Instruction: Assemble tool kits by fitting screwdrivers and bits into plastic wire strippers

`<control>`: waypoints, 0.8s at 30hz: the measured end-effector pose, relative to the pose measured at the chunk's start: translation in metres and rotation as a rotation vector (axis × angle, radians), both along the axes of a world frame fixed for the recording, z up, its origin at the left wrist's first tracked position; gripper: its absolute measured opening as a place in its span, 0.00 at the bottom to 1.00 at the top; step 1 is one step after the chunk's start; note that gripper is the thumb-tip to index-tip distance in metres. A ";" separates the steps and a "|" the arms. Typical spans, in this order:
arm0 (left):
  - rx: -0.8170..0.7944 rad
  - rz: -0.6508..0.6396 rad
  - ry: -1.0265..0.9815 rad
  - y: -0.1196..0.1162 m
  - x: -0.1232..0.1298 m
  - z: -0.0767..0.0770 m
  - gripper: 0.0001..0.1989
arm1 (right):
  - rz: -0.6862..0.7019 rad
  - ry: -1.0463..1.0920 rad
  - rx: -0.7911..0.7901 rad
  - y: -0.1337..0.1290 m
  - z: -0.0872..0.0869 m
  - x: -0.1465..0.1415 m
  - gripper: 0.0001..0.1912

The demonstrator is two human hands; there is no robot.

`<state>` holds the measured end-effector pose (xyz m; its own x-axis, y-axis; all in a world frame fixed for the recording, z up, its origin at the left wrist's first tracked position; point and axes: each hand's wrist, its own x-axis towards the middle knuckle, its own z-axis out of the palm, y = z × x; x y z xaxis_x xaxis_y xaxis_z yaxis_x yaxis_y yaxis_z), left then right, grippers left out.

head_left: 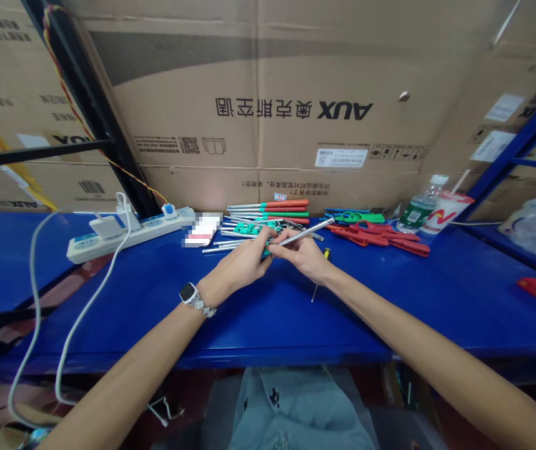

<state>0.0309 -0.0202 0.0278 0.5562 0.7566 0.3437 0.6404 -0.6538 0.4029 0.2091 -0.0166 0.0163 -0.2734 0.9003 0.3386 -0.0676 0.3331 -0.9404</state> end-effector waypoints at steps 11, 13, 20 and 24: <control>-0.019 -0.080 -0.360 0.013 0.013 0.009 0.13 | -0.135 0.133 0.023 -0.009 0.003 0.006 0.23; -0.073 -0.083 -0.452 0.018 0.018 0.014 0.12 | -0.143 0.090 -0.003 -0.009 -0.001 0.013 0.22; -0.178 -0.083 -0.909 0.027 0.051 0.023 0.20 | -0.086 -0.117 0.042 -0.011 -0.011 0.009 0.22; -0.265 -0.061 -1.001 0.027 0.052 0.019 0.19 | 0.075 -0.087 -0.065 -0.018 -0.006 0.005 0.27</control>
